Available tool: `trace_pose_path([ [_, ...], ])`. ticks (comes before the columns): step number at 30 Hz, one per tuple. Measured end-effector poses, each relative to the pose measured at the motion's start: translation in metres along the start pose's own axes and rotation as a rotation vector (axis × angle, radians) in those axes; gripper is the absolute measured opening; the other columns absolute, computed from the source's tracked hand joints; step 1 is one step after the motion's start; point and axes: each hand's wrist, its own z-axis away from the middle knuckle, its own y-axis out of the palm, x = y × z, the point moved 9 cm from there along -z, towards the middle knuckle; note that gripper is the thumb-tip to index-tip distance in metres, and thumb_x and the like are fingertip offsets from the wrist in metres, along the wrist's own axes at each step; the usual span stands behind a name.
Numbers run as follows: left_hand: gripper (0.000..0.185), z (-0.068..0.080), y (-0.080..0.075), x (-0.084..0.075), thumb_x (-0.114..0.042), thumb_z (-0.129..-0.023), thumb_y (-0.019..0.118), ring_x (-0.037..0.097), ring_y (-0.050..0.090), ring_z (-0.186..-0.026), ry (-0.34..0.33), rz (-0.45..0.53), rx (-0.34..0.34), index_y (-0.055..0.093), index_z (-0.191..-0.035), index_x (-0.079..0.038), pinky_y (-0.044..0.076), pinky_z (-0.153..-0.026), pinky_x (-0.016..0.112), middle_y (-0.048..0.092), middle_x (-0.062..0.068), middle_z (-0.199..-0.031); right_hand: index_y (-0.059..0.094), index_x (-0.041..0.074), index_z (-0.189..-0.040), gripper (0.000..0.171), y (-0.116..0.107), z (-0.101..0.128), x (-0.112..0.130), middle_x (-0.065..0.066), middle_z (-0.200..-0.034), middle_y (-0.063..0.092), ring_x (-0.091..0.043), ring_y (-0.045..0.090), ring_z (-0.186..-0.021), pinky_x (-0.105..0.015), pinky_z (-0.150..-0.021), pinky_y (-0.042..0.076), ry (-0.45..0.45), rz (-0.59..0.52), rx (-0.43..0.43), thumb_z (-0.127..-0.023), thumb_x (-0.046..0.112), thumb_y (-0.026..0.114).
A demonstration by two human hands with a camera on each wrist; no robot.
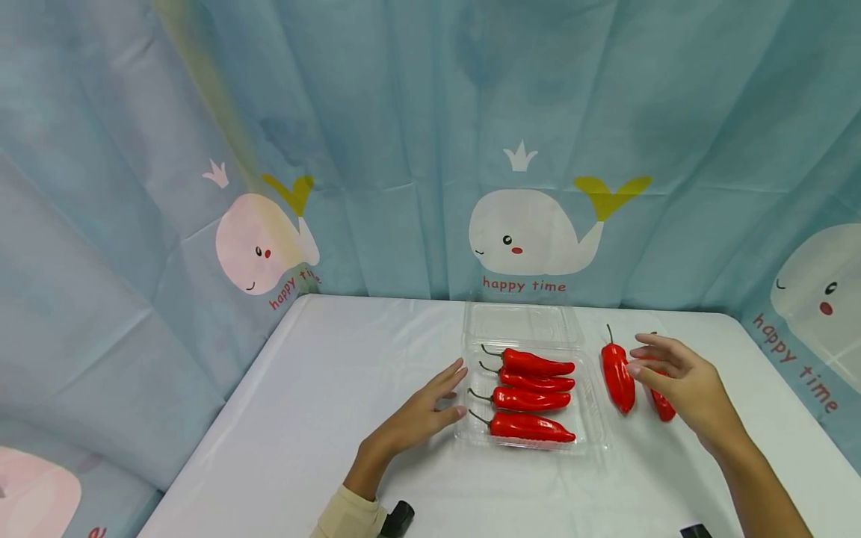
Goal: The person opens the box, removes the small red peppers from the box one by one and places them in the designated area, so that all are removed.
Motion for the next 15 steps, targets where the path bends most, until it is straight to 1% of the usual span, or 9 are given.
trace_pose_path([
  [6,0.07,0.0,0.0,0.0,-0.031,-0.108,0.06,0.035,0.056,-0.142,-0.001,-0.008,-0.003,0.029,-0.168,-0.011,0.044,-0.117,0.058,0.016,0.001,-0.179,0.05,0.007,-0.155,0.066,0.013,0.003,0.011,-0.02,-0.133,0.065,0.016,0.061,-0.099,-0.021,-0.075,0.061,-0.007,-0.023,0.054,-0.101,0.037,0.074],
  [9,0.07,0.0,0.0,0.0,-0.03,-0.108,0.06,0.035,0.055,-0.142,-0.004,-0.008,-0.003,0.029,-0.168,-0.011,0.045,-0.117,0.058,0.016,0.0,-0.179,0.052,0.008,-0.153,0.064,0.022,0.004,0.015,-0.018,-0.132,0.066,0.011,0.064,-0.101,-0.021,-0.077,0.061,-0.019,-0.05,0.089,-0.1,0.034,0.075],
  [12,0.07,0.0,0.0,0.001,-0.03,-0.108,0.059,0.035,0.055,-0.142,-0.009,-0.007,-0.003,0.029,-0.169,-0.011,0.045,-0.117,0.058,0.016,0.0,-0.179,0.052,0.007,-0.153,0.062,0.032,0.006,0.022,-0.019,-0.131,0.066,0.007,0.066,-0.103,-0.023,-0.078,0.062,-0.047,-0.086,0.13,-0.1,0.027,0.076],
  [14,0.07,0.0,0.001,0.0,-0.031,-0.108,0.059,0.035,0.055,-0.142,-0.011,-0.007,-0.001,0.029,-0.169,-0.011,0.045,-0.117,0.058,0.016,0.0,-0.179,0.051,0.009,-0.153,0.062,0.039,0.008,0.025,-0.018,-0.131,0.066,0.004,0.068,-0.103,-0.027,-0.074,0.063,-0.065,-0.109,0.162,-0.099,0.024,0.076],
  [15,0.07,0.0,0.001,0.0,-0.03,-0.108,0.059,0.035,0.055,-0.142,-0.01,-0.007,-0.001,0.029,-0.169,-0.011,0.045,-0.117,0.058,0.016,0.0,-0.179,0.051,0.009,-0.154,0.062,0.043,0.009,0.027,-0.017,-0.131,0.066,0.002,0.069,-0.104,-0.028,-0.074,0.064,-0.073,-0.121,0.177,-0.099,0.023,0.077],
])
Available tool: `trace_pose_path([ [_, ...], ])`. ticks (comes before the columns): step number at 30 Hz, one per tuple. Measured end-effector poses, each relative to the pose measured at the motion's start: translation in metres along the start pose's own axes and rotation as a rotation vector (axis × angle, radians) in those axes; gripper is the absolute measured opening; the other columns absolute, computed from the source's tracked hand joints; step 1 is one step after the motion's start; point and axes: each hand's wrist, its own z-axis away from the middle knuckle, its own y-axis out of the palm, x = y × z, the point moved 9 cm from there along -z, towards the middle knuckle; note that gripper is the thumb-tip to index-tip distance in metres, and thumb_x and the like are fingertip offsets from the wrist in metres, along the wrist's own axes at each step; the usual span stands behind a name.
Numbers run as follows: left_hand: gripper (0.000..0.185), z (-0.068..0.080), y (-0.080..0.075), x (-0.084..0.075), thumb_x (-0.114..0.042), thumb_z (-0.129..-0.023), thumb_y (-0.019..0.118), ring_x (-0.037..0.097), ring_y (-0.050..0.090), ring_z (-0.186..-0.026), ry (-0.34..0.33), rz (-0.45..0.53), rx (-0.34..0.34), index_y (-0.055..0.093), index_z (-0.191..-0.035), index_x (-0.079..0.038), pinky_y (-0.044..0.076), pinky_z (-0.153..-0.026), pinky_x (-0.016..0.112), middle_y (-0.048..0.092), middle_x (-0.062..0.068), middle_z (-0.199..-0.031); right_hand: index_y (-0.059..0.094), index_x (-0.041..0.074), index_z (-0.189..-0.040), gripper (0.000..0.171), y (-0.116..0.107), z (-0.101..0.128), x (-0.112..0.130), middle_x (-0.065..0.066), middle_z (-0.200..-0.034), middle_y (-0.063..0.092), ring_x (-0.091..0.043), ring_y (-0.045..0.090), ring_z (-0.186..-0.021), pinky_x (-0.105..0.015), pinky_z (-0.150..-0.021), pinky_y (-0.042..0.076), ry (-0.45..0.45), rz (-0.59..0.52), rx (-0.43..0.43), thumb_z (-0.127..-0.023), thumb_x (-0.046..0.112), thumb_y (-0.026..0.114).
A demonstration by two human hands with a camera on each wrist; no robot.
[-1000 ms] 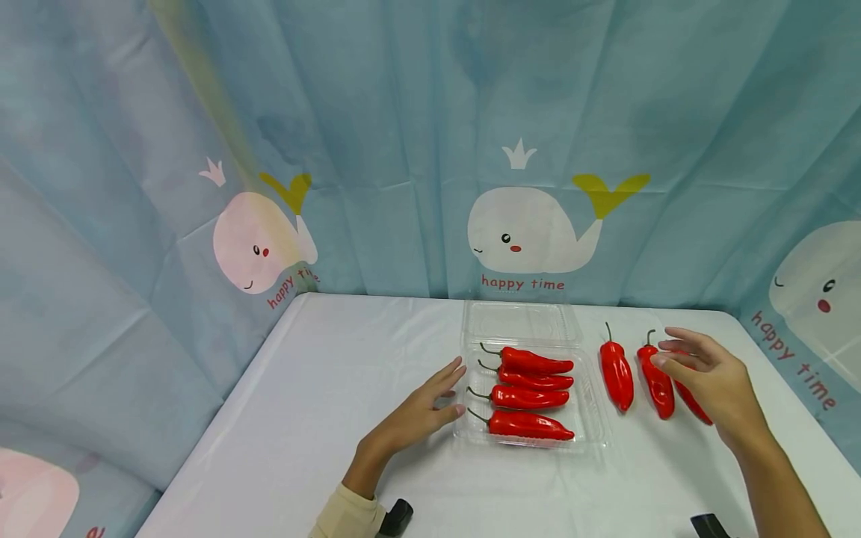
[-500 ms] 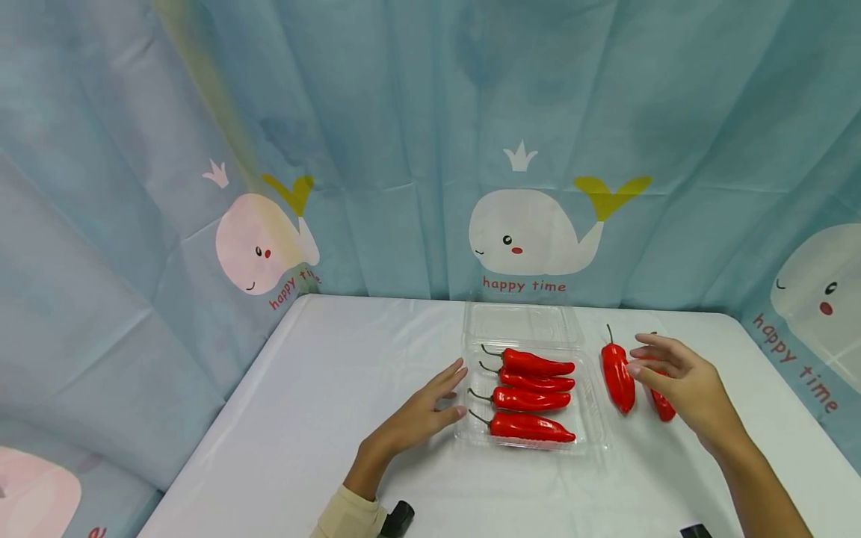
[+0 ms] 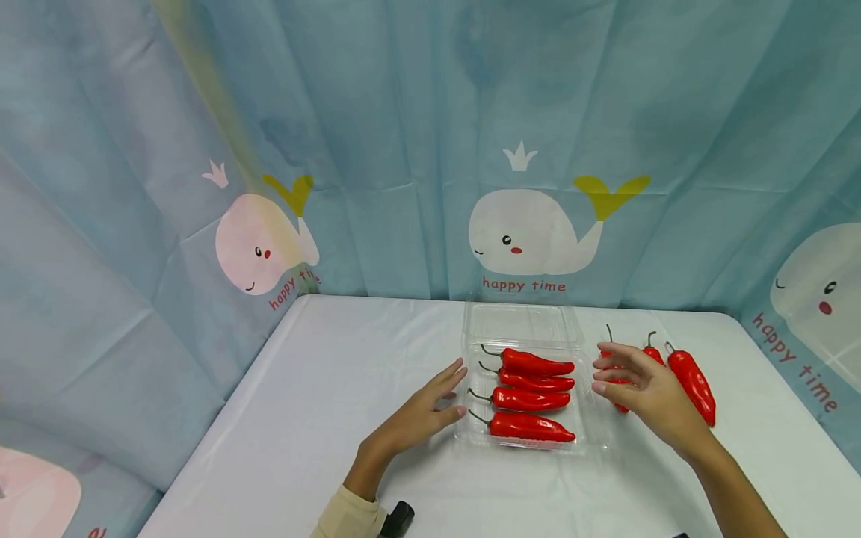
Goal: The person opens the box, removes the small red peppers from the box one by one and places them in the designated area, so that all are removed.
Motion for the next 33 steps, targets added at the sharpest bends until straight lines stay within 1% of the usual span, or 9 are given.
trace_pose_path([
  [3,0.07,0.0,0.0,-0.001,-0.03,-0.109,0.059,0.035,0.055,-0.142,0.005,0.001,-0.001,0.029,-0.169,-0.011,0.044,-0.117,0.058,0.016,0.001,-0.179,0.049,0.01,-0.154,0.062,0.01,0.001,0.003,-0.016,-0.131,0.065,-0.004,0.07,-0.106,-0.03,-0.076,0.064,-0.029,-0.024,0.045,-0.099,0.023,0.076],
  [6,0.07,0.0,0.0,-0.001,-0.03,-0.109,0.059,0.036,0.055,-0.142,0.009,0.0,-0.002,0.029,-0.168,-0.011,0.044,-0.117,0.058,0.016,0.002,-0.179,0.05,0.01,-0.154,0.062,0.018,0.001,0.003,-0.018,-0.132,0.065,-0.008,0.071,-0.108,-0.027,-0.083,0.063,-0.038,-0.036,0.071,-0.099,0.023,0.077],
  [9,0.07,0.0,0.0,-0.001,-0.031,-0.109,0.059,0.035,0.055,-0.142,0.011,-0.004,-0.002,0.029,-0.168,-0.01,0.044,-0.117,0.058,0.016,0.002,-0.179,0.05,0.01,-0.154,0.063,0.025,0.002,0.003,-0.02,-0.134,0.065,-0.01,0.071,-0.11,-0.027,-0.084,0.063,-0.033,-0.037,0.091,-0.099,0.025,0.077],
  [11,0.07,0.0,0.0,-0.001,-0.031,-0.109,0.059,0.035,0.056,-0.142,0.01,-0.005,-0.002,0.029,-0.168,-0.011,0.044,-0.117,0.058,0.016,0.002,-0.179,0.051,0.012,-0.154,0.064,0.029,0.003,0.002,-0.018,-0.134,0.065,-0.012,0.071,-0.111,-0.027,-0.084,0.063,-0.019,-0.04,0.101,-0.097,0.026,0.078],
  [16,0.071,0.0,0.0,-0.001,-0.032,-0.108,0.059,0.035,0.055,-0.142,0.006,0.002,0.0,0.029,-0.169,-0.012,0.044,-0.117,0.058,0.016,0.0,-0.179,0.052,0.01,-0.153,0.067,0.04,0.004,0.006,-0.018,-0.134,0.066,-0.031,0.07,-0.117,-0.031,-0.082,0.065,-0.036,-0.059,0.138,-0.094,0.024,0.081],
  [19,0.07,0.0,0.0,-0.002,-0.03,-0.108,0.059,0.035,0.055,-0.143,0.004,0.006,0.002,0.028,-0.169,-0.011,0.044,-0.117,0.058,0.015,0.001,-0.179,0.053,0.007,-0.153,0.067,0.048,0.005,0.008,-0.019,-0.134,0.066,-0.038,0.068,-0.118,-0.033,-0.082,0.065,-0.06,-0.079,0.167,-0.094,0.022,0.081],
  [26,0.07,0.0,0.0,-0.002,-0.029,-0.108,0.059,0.036,0.054,-0.143,0.003,0.012,0.002,0.028,-0.169,-0.011,0.045,-0.117,0.059,0.015,0.001,-0.179,0.053,0.004,-0.151,0.065,0.063,0.009,0.008,-0.02,-0.137,0.065,-0.038,0.067,-0.121,-0.031,-0.082,0.065,-0.058,-0.142,0.214,-0.094,0.02,0.08],
  [29,0.069,0.001,0.0,-0.002,-0.03,-0.109,0.059,0.035,0.054,-0.143,0.007,0.014,0.0,0.028,-0.169,-0.012,0.044,-0.117,0.059,0.015,0.0,-0.179,0.054,0.003,-0.151,0.065,0.069,0.009,0.006,-0.022,-0.137,0.064,-0.041,0.066,-0.122,-0.03,-0.083,0.064,-0.062,-0.151,0.227,-0.093,0.02,0.081],
  [33,0.069,0.0,0.0,-0.001,-0.029,-0.109,0.059,0.034,0.055,-0.142,0.01,0.016,0.0,0.028,-0.169,-0.013,0.043,-0.117,0.06,0.015,-0.001,-0.179,0.054,0.006,-0.151,0.067,0.077,0.009,0.003,-0.02,-0.14,0.062,-0.043,0.063,-0.125,-0.029,-0.088,0.063,-0.047,-0.159,0.257,-0.092,0.02,0.082],
])
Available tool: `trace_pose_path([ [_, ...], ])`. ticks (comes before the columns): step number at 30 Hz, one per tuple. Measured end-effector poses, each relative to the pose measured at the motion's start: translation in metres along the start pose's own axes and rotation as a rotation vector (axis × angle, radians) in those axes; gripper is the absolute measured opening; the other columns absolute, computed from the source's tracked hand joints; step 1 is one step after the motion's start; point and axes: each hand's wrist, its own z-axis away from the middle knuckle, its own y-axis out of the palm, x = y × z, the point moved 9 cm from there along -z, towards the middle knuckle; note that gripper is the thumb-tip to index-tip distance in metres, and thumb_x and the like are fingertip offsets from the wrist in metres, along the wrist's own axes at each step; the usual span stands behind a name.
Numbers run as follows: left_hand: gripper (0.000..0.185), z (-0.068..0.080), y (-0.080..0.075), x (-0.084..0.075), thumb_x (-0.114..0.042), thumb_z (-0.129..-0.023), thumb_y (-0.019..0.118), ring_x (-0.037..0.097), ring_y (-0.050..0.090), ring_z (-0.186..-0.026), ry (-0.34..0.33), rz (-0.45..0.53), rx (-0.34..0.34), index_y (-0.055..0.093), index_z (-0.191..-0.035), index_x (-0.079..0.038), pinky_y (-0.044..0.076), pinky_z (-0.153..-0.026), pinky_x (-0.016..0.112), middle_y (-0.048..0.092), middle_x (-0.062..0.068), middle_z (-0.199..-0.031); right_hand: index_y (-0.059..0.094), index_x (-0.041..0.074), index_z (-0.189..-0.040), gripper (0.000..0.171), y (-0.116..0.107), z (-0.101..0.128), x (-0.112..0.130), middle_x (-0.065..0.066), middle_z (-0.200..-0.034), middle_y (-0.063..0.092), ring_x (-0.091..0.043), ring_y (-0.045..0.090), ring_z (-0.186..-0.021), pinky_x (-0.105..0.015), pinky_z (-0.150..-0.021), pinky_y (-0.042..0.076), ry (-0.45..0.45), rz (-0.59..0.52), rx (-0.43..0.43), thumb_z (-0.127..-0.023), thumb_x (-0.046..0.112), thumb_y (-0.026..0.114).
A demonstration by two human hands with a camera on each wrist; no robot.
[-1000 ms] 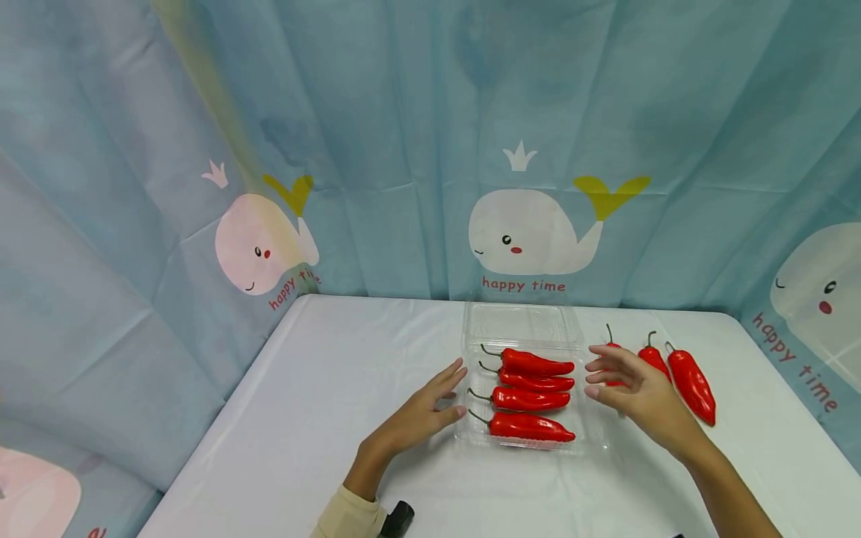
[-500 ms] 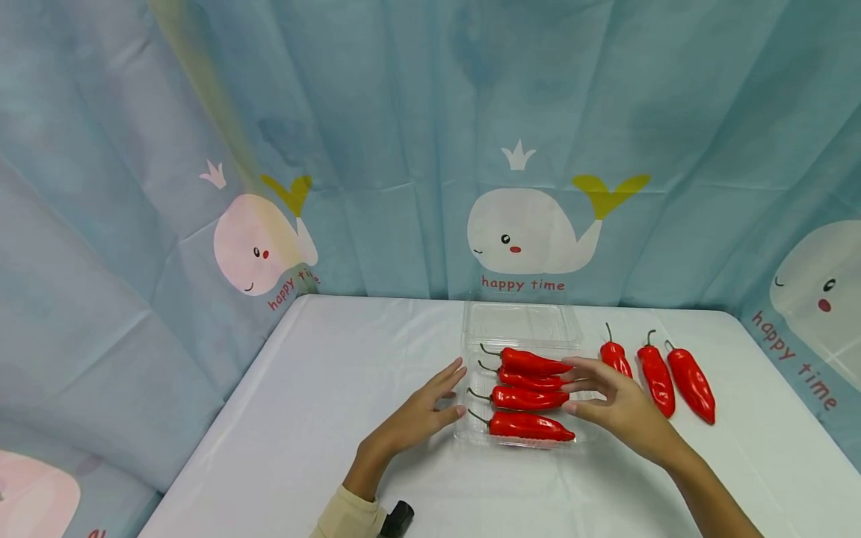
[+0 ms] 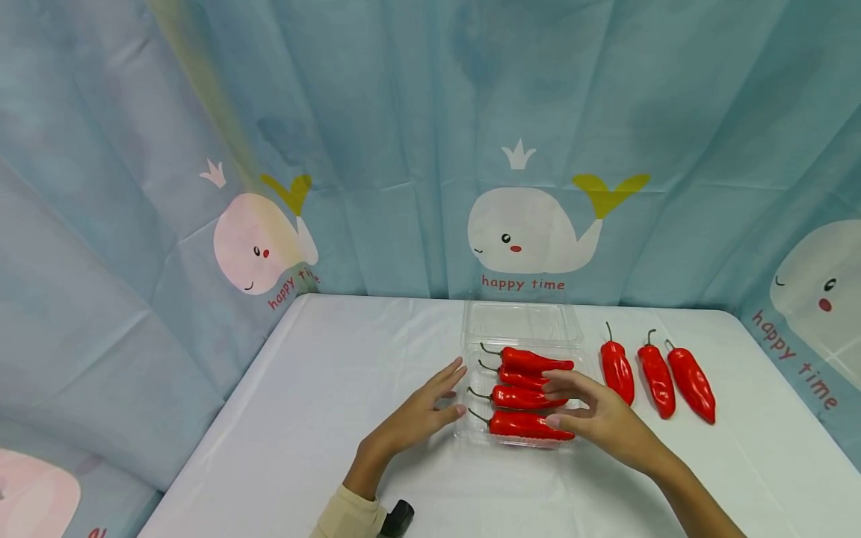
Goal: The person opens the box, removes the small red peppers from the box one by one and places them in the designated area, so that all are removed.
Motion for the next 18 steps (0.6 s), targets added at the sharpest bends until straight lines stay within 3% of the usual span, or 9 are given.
trace_pose_path([
  [10,0.069,0.0,0.0,0.0,-0.03,-0.108,0.059,0.034,0.055,-0.142,-0.005,0.002,-0.001,0.029,-0.169,-0.013,0.045,-0.117,0.058,0.016,0.0,-0.179,0.055,0.001,-0.147,0.059,0.014,0.0,0.005,-0.022,-0.145,0.058,-0.045,0.059,-0.129,-0.022,-0.094,0.059,-0.033,-0.02,0.065,-0.097,0.019,0.078],
  [18,0.07,0.0,0.0,0.0,-0.03,-0.109,0.059,0.035,0.056,-0.142,-0.002,-0.005,-0.003,0.029,-0.169,-0.013,0.045,-0.117,0.058,0.016,0.0,-0.179,0.057,0.005,-0.147,0.059,0.016,0.001,0.002,-0.017,-0.143,0.062,-0.04,0.062,-0.127,-0.02,-0.094,0.057,0.012,0.023,0.078,-0.096,0.024,0.08],
])
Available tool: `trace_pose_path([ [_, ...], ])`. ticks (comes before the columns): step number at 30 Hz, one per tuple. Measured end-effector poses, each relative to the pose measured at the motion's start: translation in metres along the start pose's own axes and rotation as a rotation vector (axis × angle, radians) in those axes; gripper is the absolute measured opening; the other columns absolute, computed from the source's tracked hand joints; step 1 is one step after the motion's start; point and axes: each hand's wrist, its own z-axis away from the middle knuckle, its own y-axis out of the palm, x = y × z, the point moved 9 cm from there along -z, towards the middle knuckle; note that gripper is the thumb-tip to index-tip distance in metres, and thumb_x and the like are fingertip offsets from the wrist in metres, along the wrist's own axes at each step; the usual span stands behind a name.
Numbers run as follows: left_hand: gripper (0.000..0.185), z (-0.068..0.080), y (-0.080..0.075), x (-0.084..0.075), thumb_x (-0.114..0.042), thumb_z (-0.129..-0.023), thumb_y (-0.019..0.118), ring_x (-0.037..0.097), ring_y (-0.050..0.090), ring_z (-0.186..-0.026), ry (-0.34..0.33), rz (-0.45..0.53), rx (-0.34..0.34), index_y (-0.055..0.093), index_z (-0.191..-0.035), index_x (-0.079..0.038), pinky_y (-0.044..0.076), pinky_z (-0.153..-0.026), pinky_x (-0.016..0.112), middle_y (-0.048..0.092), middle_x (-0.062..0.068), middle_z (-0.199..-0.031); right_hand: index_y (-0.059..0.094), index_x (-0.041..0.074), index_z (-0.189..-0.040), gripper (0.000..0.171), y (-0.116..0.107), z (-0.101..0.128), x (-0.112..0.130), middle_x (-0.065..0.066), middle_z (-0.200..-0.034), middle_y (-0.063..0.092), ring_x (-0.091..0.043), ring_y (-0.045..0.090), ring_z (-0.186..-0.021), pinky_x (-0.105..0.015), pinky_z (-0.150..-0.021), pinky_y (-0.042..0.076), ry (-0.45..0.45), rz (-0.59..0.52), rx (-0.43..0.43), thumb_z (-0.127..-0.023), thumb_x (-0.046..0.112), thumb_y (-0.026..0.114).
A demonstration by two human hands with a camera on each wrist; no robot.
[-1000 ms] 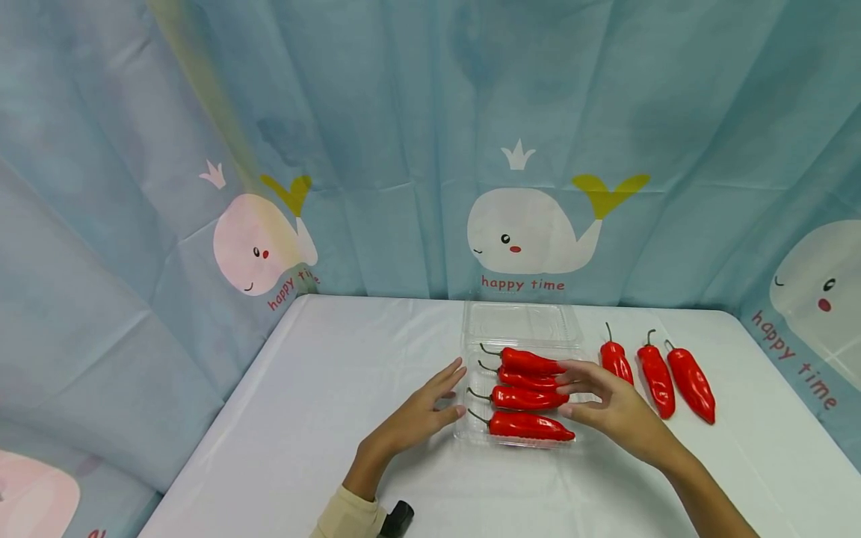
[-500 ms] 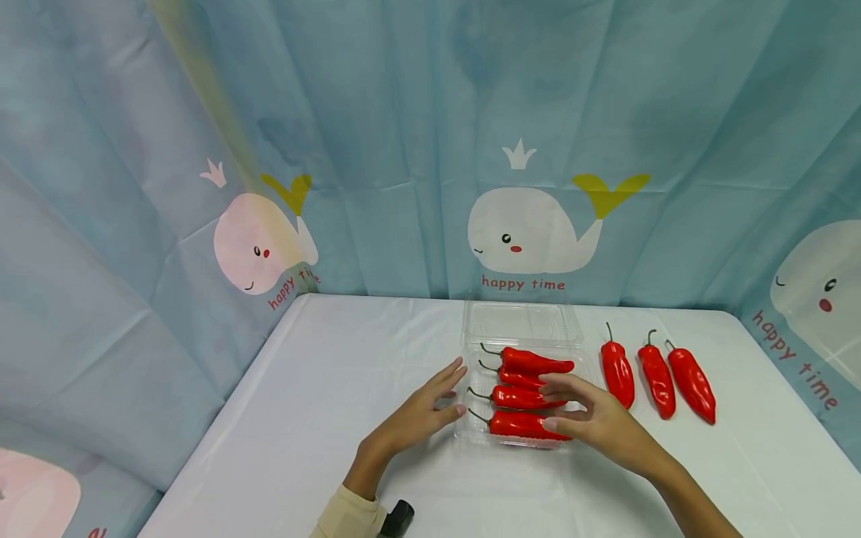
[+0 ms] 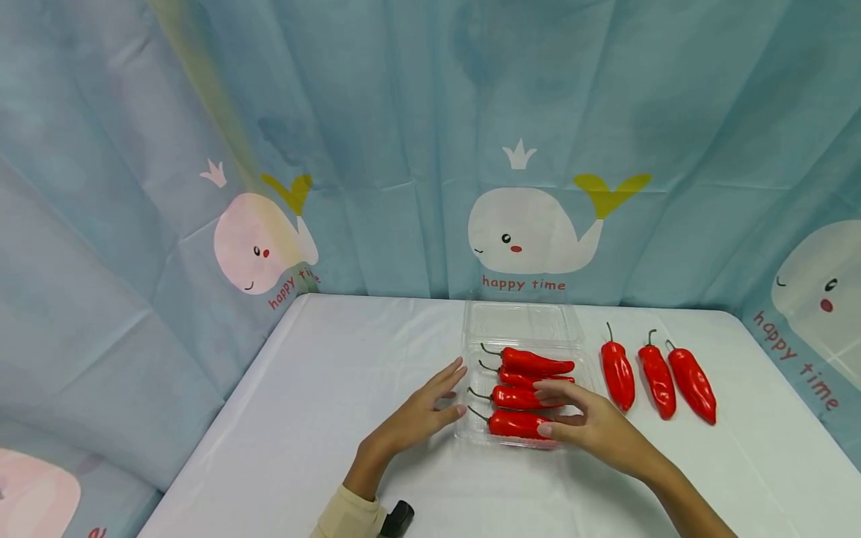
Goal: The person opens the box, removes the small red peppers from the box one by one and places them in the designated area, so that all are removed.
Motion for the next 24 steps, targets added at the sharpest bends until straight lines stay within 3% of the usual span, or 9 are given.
trace_pose_path([
  [11,0.069,0.0,0.0,0.0,-0.032,-0.109,0.058,0.033,0.055,-0.143,0.0,0.009,0.003,0.029,-0.169,-0.015,0.046,-0.115,0.058,0.016,-0.002,-0.179,0.059,0.007,-0.147,0.06,0.003,-0.003,-0.007,-0.015,-0.14,0.066,-0.036,0.064,-0.125,-0.017,-0.091,0.056,0.048,0.072,0.033,-0.095,0.03,0.08],
  [24,0.07,0.0,0.0,-0.001,-0.033,-0.108,0.059,0.033,0.055,-0.142,0.004,0.009,0.004,0.029,-0.169,-0.015,0.046,-0.115,0.057,0.016,-0.004,-0.178,0.062,0.011,-0.144,0.055,0.004,-0.004,-0.012,-0.008,-0.13,0.071,-0.028,0.066,-0.119,-0.022,-0.09,0.058,0.069,0.152,0.02,-0.096,0.032,0.078],
])
